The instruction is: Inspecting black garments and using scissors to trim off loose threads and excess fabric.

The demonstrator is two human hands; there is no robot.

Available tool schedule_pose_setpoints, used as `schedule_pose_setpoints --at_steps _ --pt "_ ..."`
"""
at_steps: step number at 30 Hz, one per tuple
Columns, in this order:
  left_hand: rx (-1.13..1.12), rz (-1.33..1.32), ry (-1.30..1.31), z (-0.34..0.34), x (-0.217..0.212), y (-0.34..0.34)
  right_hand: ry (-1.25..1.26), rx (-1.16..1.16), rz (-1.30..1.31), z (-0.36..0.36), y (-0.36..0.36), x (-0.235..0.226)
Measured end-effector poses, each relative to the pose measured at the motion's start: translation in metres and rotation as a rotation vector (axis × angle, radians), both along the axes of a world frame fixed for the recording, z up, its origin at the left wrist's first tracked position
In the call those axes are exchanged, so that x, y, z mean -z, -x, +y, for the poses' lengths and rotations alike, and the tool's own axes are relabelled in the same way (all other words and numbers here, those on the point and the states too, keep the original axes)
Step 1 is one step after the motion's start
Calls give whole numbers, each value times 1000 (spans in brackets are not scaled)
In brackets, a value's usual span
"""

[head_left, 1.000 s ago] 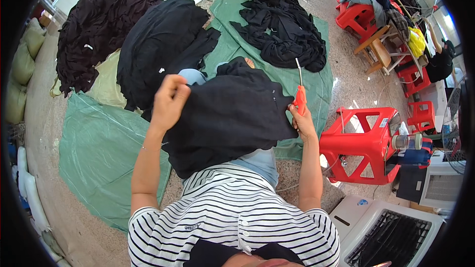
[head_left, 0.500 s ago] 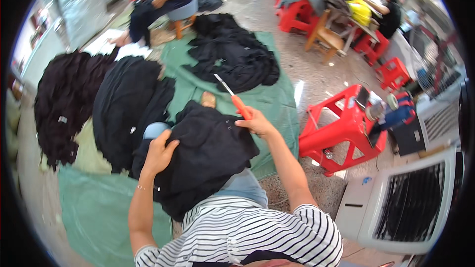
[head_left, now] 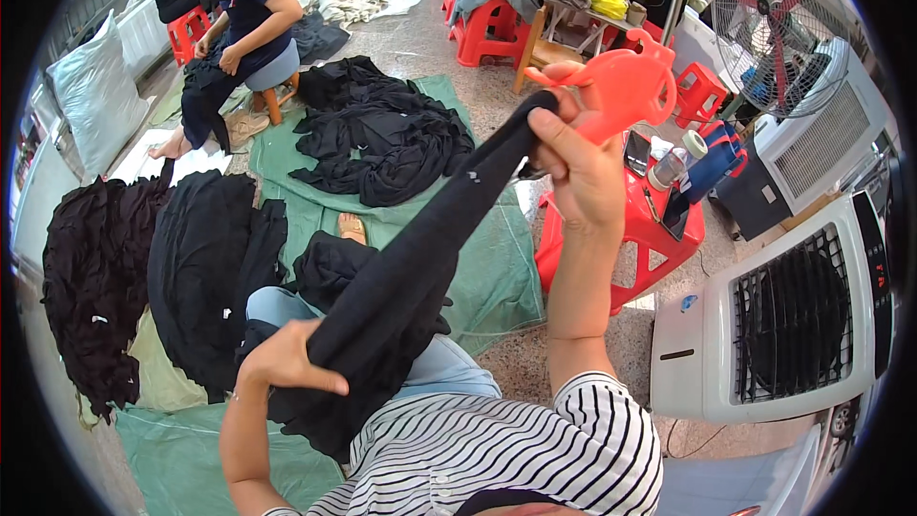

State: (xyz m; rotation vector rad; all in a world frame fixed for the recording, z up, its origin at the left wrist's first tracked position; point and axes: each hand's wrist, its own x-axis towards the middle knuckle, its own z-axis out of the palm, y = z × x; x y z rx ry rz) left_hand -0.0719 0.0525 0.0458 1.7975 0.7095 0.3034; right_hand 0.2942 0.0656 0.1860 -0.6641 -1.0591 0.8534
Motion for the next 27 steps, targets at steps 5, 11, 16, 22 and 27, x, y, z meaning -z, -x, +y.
schedule_pose_setpoints --at_steps 5,11,16,22,27 --pt "-188 914 -396 -21 -10 68 122 71 -26 7 -21 32" --pt "-1040 436 -1471 -25 -112 100 129 -15 1 53 -5 64" --pt "-941 579 -1693 -88 -113 96 197 -127 -63 40 9 81" --pt "-625 709 -745 -173 50 72 761 -144 -246 -21 -19 199" --pt "-758 598 -472 -185 68 72 509 27 -916 -71 -29 285"
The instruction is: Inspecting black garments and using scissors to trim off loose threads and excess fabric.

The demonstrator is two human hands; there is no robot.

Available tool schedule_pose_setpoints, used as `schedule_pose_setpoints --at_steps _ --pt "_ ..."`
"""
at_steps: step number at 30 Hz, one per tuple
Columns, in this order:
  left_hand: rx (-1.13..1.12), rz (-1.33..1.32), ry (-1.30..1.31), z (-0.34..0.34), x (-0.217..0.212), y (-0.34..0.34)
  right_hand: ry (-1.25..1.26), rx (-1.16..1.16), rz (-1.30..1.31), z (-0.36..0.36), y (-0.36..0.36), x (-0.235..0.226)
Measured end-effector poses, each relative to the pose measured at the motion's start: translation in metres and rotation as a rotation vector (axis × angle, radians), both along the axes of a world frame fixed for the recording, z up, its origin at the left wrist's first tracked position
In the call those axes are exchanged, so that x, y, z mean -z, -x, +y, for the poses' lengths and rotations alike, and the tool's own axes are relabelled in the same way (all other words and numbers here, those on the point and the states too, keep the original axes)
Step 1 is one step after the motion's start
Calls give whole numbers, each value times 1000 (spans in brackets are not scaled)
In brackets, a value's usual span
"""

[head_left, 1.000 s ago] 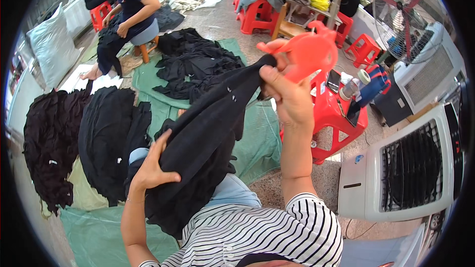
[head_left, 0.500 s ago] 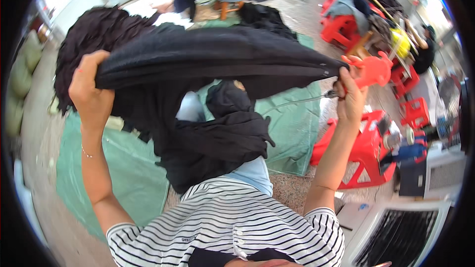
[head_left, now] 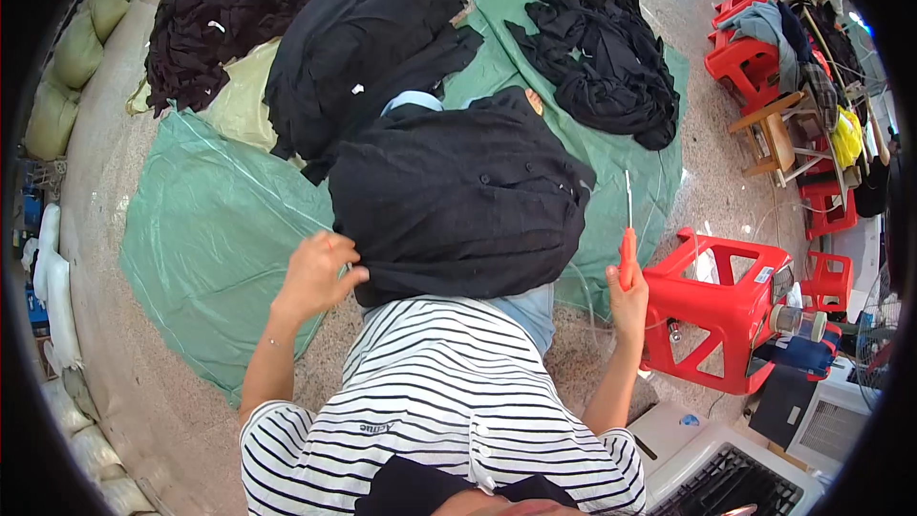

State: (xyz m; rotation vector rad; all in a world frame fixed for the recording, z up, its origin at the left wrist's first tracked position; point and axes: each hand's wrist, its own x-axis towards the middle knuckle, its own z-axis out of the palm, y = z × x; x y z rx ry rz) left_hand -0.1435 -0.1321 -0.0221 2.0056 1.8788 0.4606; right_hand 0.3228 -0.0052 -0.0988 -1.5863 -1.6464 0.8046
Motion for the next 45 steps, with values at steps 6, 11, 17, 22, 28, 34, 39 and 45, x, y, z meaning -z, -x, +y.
schedule_pose_setpoints --at_steps 6,11,17,22,28,34,39,45 --pt "-7 -427 -569 101 -11 -62 4 -19 -369 -19 36 -67" --pt "287 -280 -269 157 0 -88 31 -165 -269 -27 59 -118" --pt "446 -234 -7 170 12 -75 65 -379 -295 -26 70 -136" --pt "492 -188 -218 166 21 -83 90 -394 -340 -20 83 -142" --pt "343 -152 -260 168 48 -92 98 -424 -418 -17 85 -151" --pt "225 -465 2 170 42 -90 100 -441 -500 -21 91 -153" --pt "112 -653 -172 164 42 -95 86 -456 -551 -23 95 -158" --pt "52 -687 -159 161 38 -95 29 -408 -589 -26 98 -151"
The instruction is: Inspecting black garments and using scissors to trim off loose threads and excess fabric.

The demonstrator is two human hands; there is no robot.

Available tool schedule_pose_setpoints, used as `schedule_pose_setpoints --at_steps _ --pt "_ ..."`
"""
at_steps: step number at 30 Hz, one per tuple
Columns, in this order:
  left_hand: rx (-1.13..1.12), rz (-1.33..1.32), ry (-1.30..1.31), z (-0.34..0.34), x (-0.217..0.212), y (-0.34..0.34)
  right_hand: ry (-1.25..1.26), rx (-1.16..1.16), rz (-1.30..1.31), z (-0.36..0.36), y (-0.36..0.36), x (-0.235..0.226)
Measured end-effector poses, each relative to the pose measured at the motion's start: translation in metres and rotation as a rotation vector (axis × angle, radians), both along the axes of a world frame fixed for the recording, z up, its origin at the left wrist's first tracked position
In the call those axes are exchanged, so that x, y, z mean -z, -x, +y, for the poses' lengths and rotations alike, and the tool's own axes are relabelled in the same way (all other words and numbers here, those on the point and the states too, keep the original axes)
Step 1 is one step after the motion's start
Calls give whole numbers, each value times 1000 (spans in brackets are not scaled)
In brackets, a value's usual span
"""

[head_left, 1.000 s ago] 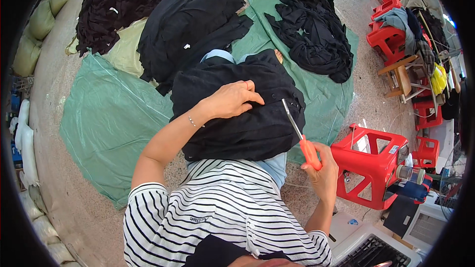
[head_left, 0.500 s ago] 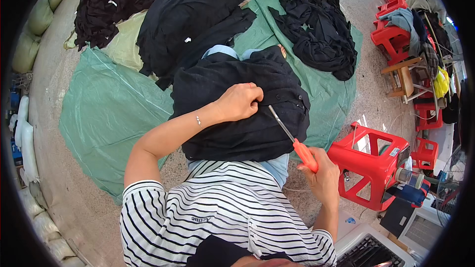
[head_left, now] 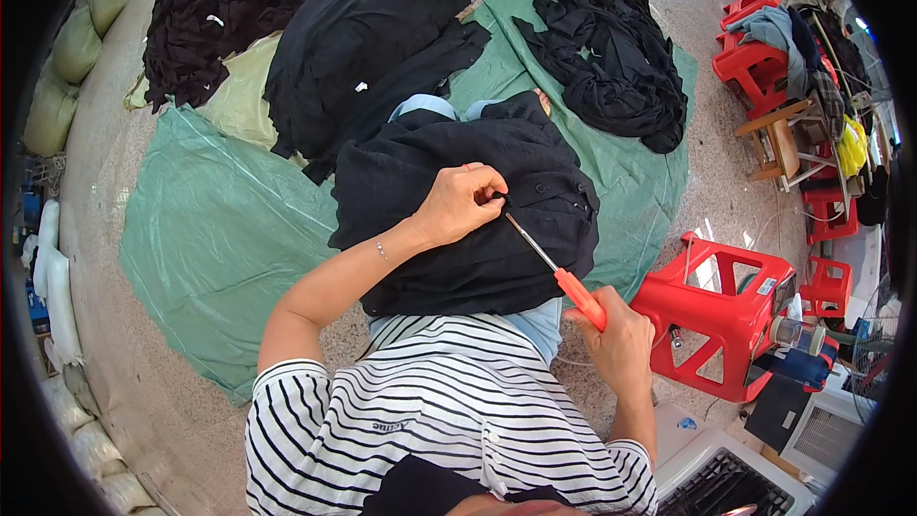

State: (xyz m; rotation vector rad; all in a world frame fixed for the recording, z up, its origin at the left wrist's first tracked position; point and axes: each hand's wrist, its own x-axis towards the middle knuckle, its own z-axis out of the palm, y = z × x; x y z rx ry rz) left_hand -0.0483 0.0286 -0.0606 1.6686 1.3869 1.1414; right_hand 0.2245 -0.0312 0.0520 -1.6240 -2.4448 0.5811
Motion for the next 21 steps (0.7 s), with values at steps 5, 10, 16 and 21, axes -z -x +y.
schedule_pose_setpoints --at_steps 5,10,16,21 --pt "31 -50 93 1 1 0 -1 35 25 2 0 8" --pt "72 145 -105 15 -4 4 50 86 60 2 -8 7" --pt "402 261 -262 45 -34 -21 -18 199 59 1 -27 0" --pt "373 332 -195 57 -5 -27 -6 265 78 -5 -31 -3"
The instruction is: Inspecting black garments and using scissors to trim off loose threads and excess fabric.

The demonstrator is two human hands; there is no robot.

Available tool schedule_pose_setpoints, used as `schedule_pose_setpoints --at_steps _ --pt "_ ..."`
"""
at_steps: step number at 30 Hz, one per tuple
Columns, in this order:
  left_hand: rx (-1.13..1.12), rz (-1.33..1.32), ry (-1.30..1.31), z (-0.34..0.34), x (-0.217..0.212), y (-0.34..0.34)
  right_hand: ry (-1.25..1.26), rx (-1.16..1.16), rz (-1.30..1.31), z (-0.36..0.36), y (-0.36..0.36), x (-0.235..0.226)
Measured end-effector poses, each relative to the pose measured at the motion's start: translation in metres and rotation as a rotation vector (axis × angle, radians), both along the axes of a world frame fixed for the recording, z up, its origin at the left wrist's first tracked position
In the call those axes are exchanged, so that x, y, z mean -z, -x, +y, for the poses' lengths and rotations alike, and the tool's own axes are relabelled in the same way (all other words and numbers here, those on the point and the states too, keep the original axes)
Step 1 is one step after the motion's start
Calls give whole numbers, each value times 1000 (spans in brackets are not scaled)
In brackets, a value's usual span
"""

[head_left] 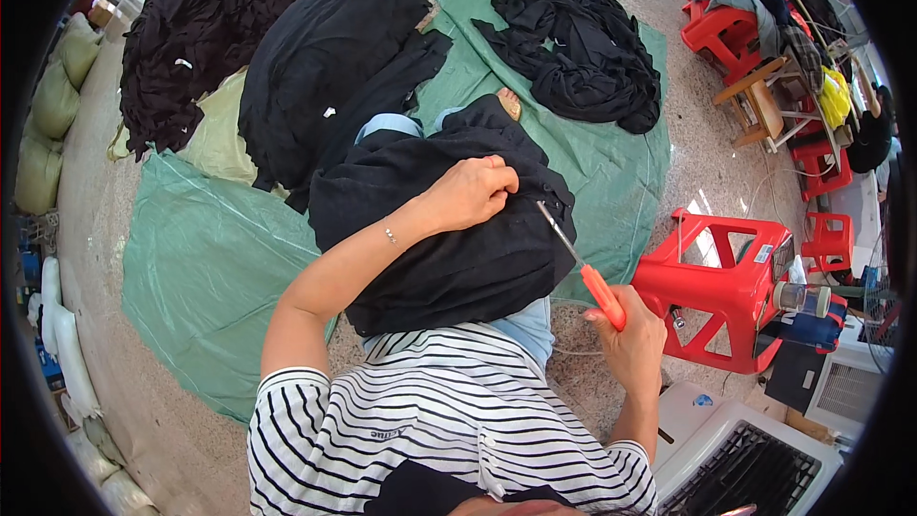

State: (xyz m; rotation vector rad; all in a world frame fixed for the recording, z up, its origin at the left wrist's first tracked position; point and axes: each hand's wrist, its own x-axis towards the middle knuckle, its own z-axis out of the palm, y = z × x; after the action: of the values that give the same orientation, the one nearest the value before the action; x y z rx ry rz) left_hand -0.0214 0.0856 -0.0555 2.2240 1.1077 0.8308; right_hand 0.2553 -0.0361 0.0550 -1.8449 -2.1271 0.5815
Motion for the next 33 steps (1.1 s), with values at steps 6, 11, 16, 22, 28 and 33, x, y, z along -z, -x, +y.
schedule_pose_setpoints --at_steps 6,11,16,22,28,33 --pt "-110 -153 90 4 9 -5 16 -32 -60 3 6 0" --pt "-170 -162 105 3 12 -6 -4 -13 -94 5 9 1" --pt "-163 -187 245 2 1 -5 36 -70 -137 2 6 3" --pt "109 -135 655 15 -40 8 7 54 64 -9 -8 -8" --pt "240 395 603 32 -58 -13 48 26 31 -28 -17 -17" --pt "337 392 644 40 -48 -21 45 51 6 -31 -16 -15"
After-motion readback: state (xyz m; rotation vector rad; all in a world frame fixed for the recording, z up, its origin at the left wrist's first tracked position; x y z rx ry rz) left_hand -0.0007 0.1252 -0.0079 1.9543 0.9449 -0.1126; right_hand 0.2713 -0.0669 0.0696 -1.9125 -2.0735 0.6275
